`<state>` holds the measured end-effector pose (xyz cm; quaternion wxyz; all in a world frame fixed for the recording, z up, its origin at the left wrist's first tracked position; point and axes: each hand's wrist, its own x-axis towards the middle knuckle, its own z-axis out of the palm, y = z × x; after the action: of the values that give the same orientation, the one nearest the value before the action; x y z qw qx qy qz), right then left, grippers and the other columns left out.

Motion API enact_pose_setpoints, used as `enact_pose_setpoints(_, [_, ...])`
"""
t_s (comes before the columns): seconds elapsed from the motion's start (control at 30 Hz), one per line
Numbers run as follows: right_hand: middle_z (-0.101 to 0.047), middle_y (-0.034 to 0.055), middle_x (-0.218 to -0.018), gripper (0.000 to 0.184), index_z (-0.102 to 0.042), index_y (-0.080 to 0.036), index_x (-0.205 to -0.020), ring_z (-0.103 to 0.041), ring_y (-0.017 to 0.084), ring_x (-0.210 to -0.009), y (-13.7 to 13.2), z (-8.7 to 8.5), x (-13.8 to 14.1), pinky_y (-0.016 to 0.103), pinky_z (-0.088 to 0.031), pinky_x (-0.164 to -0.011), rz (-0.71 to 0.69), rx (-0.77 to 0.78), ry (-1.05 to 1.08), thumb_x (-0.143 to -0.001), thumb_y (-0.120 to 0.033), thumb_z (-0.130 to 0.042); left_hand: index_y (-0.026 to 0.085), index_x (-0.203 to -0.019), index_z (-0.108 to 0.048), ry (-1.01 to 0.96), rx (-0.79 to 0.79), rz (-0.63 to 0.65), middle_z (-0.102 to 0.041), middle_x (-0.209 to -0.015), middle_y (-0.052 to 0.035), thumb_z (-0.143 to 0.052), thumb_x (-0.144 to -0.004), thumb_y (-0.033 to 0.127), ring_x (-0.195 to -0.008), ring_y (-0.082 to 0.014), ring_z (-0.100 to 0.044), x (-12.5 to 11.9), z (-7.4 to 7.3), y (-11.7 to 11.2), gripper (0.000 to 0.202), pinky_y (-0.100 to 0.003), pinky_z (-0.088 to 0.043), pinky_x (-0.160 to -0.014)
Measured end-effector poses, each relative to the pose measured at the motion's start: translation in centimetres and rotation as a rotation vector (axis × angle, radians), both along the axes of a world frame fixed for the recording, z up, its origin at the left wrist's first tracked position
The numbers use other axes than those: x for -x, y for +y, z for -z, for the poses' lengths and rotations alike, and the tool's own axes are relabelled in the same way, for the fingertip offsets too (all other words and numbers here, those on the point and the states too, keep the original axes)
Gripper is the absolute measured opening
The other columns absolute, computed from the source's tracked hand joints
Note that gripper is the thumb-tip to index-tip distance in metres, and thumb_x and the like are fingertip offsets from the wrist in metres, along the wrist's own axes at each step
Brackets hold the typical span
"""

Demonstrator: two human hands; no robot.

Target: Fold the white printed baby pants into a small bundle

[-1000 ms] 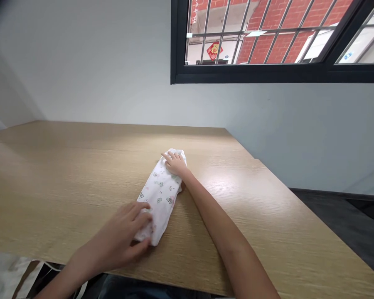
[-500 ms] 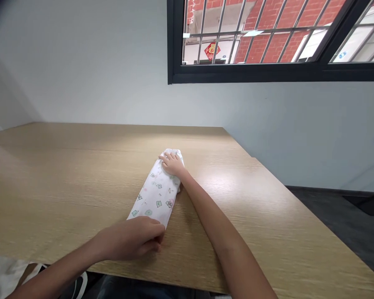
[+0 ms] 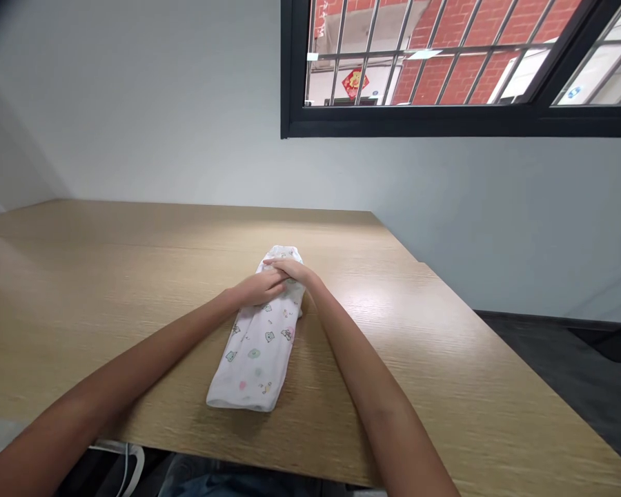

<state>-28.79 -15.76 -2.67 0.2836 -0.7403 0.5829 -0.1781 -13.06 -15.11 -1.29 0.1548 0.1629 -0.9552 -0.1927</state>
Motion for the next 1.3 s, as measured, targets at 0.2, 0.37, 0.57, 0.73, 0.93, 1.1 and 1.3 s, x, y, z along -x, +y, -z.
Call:
enact_pose_setpoints(0.2, [-0.034, -0.0034, -0.135, 0.045, -0.049, -0.018, -0.126, -0.029, 0.017, -0.126, 1.4, -0.4, -1.2, 0.03, -0.019, -0.109, -0.026, -0.024, 0.017, -0.091, -0.036, -0.028, 0.001, -0.11, -0.053, -0.053, 0.069, 0.048, -0.049, -0.118, -0.0095, -0.021, -0.092, 0.027, -0.11, -0.0185, -0.047, 1.0, 3.0, -2.1, 0.045, -0.035, -0.036, -0.099])
enact_pose_setpoints(0.37, [-0.029, -0.0034, -0.137, 0.047, -0.04, -0.023, -0.134, -0.024, 0.018, -0.128, 0.9, 1.0, -1.3, 0.039, -0.018, -0.107, -0.082, 0.126, 0.321, -0.092, -0.032, -0.022, 0.01, -0.119, -0.048, -0.149, 0.117, 0.133, -0.042, -0.128, -0.0122, -0.033, -0.092, 0.024, -0.123, -0.0191, -0.035, -0.4, 2.8, 0.4, 0.034, -0.04, -0.027, -0.107])
enact_pose_setpoints(0.57, [-0.013, 0.0009, -0.143, 0.05, -0.022, -0.017, -0.142, -0.013, 0.019, -0.132, -0.6, 2.5, -1.5, 0.046, -0.01, -0.107, 0.044, 0.241, 0.643, -0.094, -0.034, -0.016, 0.015, -0.141, -0.011, -0.251, 0.101, 0.142, -0.009, -0.144, -0.002, -0.016, -0.094, 0.038, -0.134, -0.0206, -0.007, -6.3, 2.1, 8.0, 0.052, -0.041, -0.014, -0.113])
enact_pose_setpoints(0.73, [-0.012, 0.0031, -0.143, 0.054, -0.019, -0.013, -0.142, -0.013, 0.019, -0.132, -1.5, 2.7, -1.7, 0.042, -0.012, -0.108, 0.12, 0.266, 0.639, -0.094, -0.036, -0.015, 0.024, -0.141, -0.004, -0.324, 0.031, 0.156, -0.005, -0.144, 0.0066, -0.015, -0.094, 0.04, -0.134, -0.0167, -0.005, -10.9, 0.4, 13.4, 0.05, -0.039, -0.014, -0.114])
enact_pose_setpoints(0.93, [-0.012, 0.0051, -0.143, 0.052, -0.018, -0.008, -0.142, -0.016, 0.022, -0.131, -1.5, 2.4, -2.2, 0.044, -0.018, -0.107, 0.137, 0.251, 0.708, -0.095, -0.032, -0.014, 0.021, -0.14, -0.008, -0.251, 0.176, 0.092, -0.011, -0.143, 0.0057, -0.028, -0.09, 0.05, -0.133, -0.0156, -0.015, -12.6, 1.6, 15.7, 0.062, -0.037, -0.028, -0.109])
enact_pose_setpoints(1.1, [-0.017, 0.0199, -0.139, 0.05, -0.032, 0.004, -0.134, -0.02, 0.033, -0.128, 1.6, 2.7, -3.3, 0.051, -0.028, -0.099, -0.062, 0.337, 0.818, -0.094, -0.022, -0.016, 0.014, -0.138, -0.023, -0.038, 0.551, 0.014, -0.019, -0.142, 0.0006, -0.028, -0.084, 0.063, -0.127, -0.0227, -0.027, -11.3, 4.6, 16.7, 0.073, -0.042, -0.035, -0.101])
enact_pose_setpoints(1.3, [-0.022, 0.0194, -0.138, 0.046, -0.048, 0.002, -0.122, -0.023, 0.036, -0.125, 5.9, 1.8, -4.7, 0.048, -0.03, -0.098, -0.314, 0.394, 0.813, -0.093, -0.021, -0.021, 0.021, -0.101, -0.062, 0.473, 0.644, -0.133, -0.059, -0.105, 0.0044, -0.034, -0.092, 0.023, -0.092, -0.0118, -0.053, -9.0, 5.3, 19.3, 0.029, -0.028, -0.04, -0.083])
